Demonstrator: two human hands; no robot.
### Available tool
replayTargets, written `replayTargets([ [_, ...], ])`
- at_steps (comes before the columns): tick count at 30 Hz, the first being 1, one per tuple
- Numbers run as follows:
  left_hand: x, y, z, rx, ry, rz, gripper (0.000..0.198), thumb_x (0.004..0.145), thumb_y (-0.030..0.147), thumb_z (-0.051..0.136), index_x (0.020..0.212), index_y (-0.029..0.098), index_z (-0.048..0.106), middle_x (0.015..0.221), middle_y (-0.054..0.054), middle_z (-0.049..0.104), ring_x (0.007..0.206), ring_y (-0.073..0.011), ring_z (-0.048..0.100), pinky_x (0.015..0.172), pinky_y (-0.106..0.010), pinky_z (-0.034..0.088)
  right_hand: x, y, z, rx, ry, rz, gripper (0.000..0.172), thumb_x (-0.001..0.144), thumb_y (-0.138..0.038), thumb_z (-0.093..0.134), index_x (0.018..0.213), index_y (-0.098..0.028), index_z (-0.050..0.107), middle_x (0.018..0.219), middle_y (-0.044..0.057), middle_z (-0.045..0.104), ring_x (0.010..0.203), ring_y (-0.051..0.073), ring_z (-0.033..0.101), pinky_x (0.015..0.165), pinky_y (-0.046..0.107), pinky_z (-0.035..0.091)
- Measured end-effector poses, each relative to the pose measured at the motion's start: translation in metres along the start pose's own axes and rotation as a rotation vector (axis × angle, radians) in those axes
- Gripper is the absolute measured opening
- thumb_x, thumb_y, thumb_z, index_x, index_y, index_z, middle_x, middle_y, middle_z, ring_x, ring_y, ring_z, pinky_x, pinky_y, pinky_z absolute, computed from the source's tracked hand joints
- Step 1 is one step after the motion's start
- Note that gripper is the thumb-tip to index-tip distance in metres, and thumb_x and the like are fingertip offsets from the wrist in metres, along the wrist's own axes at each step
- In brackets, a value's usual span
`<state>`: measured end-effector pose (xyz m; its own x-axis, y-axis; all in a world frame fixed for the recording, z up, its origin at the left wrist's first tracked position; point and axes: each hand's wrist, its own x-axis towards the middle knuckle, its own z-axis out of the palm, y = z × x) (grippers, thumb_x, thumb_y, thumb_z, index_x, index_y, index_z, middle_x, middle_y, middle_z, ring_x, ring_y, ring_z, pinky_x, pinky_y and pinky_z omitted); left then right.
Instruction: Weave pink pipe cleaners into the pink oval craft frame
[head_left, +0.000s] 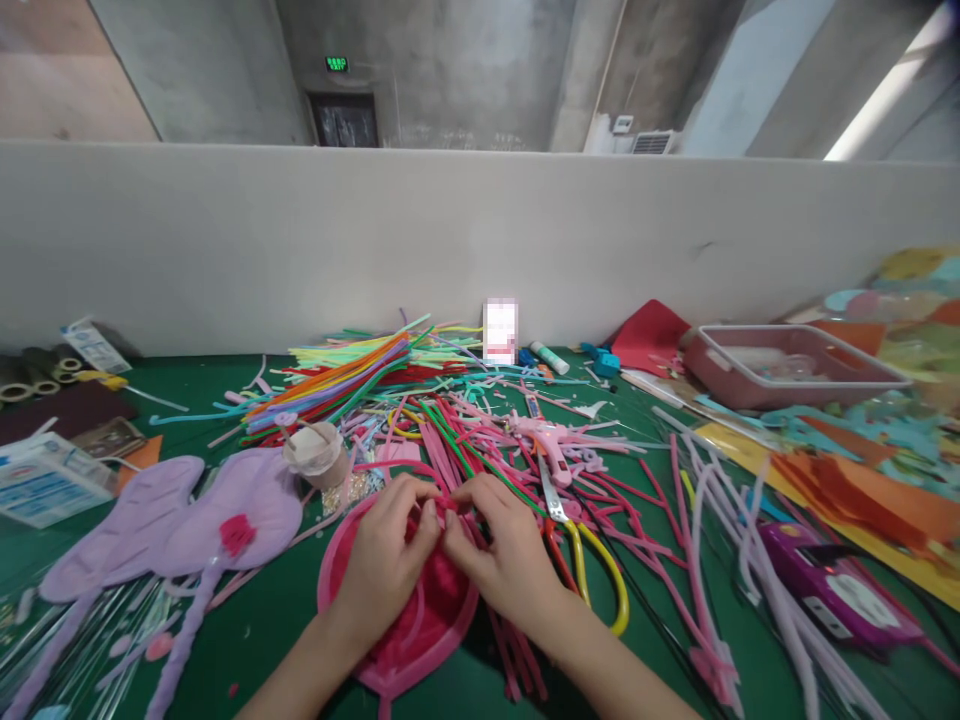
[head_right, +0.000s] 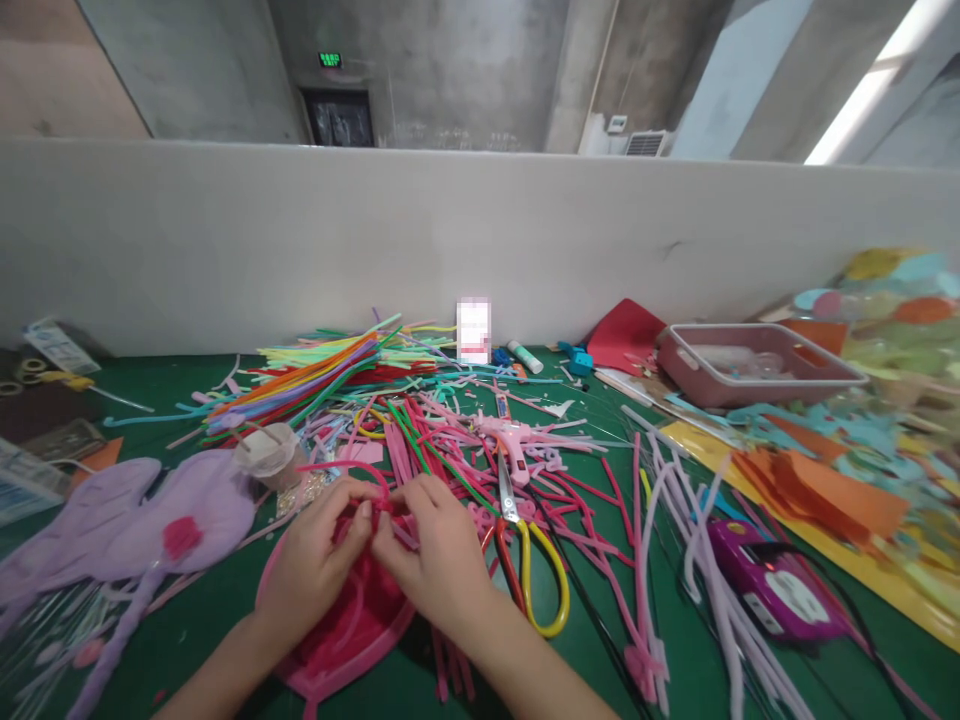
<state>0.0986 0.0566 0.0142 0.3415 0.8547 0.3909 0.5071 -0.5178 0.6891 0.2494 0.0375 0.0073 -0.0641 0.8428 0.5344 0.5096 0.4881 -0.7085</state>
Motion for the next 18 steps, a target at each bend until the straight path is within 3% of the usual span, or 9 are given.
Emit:
replayTargets([
  [5,0.0010,-0.0002,-0.0027,-0.056,0.026,-0.055,0.018,0.095,0.027,0.043,0.091,0.020,0.059,0.087,-0.002,0.064,0.083,-0.0178,0.062,0.074,-0.029,0.046,0.0007,-0.0012,-0.0055,0.084,-0.045,0.069,0.010,0.091,-0.019,0.050,0.091,-0.018,0.060,0.084,0.005,0.063,0.078,0.017,0.060,0.070,0.027,0.045],
  [13,0.0020,-0.0005,-0.0084,-0.084,-0.002,-0.008,0.013,0.092,0.032,0.054,0.089,0.020,0.059,0.086,0.000,0.065,0.079,-0.0153,0.062,0.070,-0.025,0.047,0.0046,-0.0024,-0.0098,0.094,-0.072,0.046,0.008,0.085,-0.014,0.052,0.083,-0.018,0.058,0.077,0.003,0.061,0.072,0.016,0.058,0.066,0.025,0.043],
  [18,0.0006,-0.0067,-0.0059,0.079,0.002,0.159,0.011,0.094,0.026,0.051,0.095,0.018,0.058,0.089,-0.004,0.064,0.079,-0.0166,0.061,0.072,-0.027,0.048,0.0048,-0.0005,-0.0098,0.068,-0.081,0.027,0.007,0.081,-0.013,0.053,0.082,-0.018,0.058,0.077,0.003,0.061,0.072,0.016,0.058,0.066,0.026,0.043],
])
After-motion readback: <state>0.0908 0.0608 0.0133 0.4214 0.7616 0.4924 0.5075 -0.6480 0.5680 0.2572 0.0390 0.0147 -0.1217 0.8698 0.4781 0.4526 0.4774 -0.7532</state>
